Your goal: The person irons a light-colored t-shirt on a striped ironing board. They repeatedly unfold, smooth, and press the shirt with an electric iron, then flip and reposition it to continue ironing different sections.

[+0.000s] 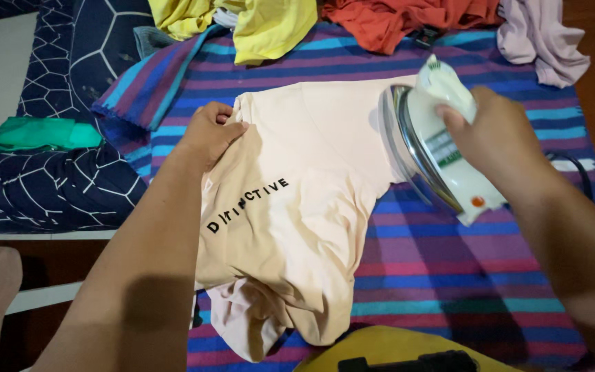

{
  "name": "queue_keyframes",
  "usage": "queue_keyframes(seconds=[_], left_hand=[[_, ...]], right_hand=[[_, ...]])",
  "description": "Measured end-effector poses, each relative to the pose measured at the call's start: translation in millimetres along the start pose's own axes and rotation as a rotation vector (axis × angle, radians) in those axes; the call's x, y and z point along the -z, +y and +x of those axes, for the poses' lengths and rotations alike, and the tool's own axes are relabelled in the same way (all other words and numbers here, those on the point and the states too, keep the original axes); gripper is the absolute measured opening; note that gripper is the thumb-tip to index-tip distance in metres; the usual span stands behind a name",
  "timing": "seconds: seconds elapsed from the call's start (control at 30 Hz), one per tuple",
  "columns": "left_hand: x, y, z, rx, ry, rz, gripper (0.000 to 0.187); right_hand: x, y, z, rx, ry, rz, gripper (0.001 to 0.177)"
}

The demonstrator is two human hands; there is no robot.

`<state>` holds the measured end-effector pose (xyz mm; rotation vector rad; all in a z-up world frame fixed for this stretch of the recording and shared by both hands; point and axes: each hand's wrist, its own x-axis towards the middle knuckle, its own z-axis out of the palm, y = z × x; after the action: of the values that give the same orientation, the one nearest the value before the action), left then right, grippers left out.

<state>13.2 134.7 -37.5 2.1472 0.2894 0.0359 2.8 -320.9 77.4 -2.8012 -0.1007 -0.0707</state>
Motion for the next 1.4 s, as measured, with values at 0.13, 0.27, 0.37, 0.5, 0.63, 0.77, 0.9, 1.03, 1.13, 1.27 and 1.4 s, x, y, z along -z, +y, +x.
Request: queue_keyframes(seconds=[0.13, 0.27, 0.37, 0.5, 0.63, 0.77, 0.9, 1.03, 1.13, 1.27, 1.4], left_hand=[[3.1, 7.0, -3.7, -0.038, 0.034, 0.115, 0.055], [4.7, 10.6, -4.6, 0.006, 0.037, 0.111, 0.054], [1.2, 13.3, -1.6, 0.004, 0.036, 0.096, 0.054], [0.5, 12.2, -0.7, 0.027, 0.022, 0.101, 0.057], [1.8, 9.0, 0.2, 0.004, 0.018, 0.114, 0.057], [2.1, 9.6, -2.1, -0.01, 0.016, 0.068, 0.059], [2.3, 13.1, -5.6, 0.028, 0.004, 0.037, 0.058], [2.9, 10.7, -5.2, -0.019, 0.021, 0.062, 0.058], [3.0, 7.2, -4.9, -0.046, 0.039, 0.089, 0.057], [1.4, 6.5, -1.8, -0.009, 0.039, 0.103, 0.057], [1.8, 6.8, -1.1, 0.002, 0.019, 0.069, 0.055]], right_hand=[[-18.4, -14.6, 52.5, 0.1, 0.116, 0.033, 0.046], [-22.3, -30.7, 84.2, -0.042, 0.043, 0.138, 0.047], [-23.8, -25.5, 89.0, 0.105, 0.09, 0.087, 0.048], [-22.5, -14.9, 58.1, 0.107, 0.031, 0.061, 0.05], [-4.0, -14.2, -10.7, -0.012, -0.054, 0.062, 0.051], [16.3, -24.9, -51.7, -0.099, -0.066, 0.093, 0.045], [14.4, -28.3, -43.1, -0.105, -0.03, 0.032, 0.044], [2.5, -15.5, 1.8, -0.024, 0.065, 0.056, 0.047], [-3.8, -3.3, 43.7, 0.078, 0.139, 0.023, 0.047], [-5.5, 9.0, 75.0, 0.088, 0.166, 0.018, 0.047], [3.5, 22.9, 72.4, 0.059, 0.07, 0.002, 0.049]])
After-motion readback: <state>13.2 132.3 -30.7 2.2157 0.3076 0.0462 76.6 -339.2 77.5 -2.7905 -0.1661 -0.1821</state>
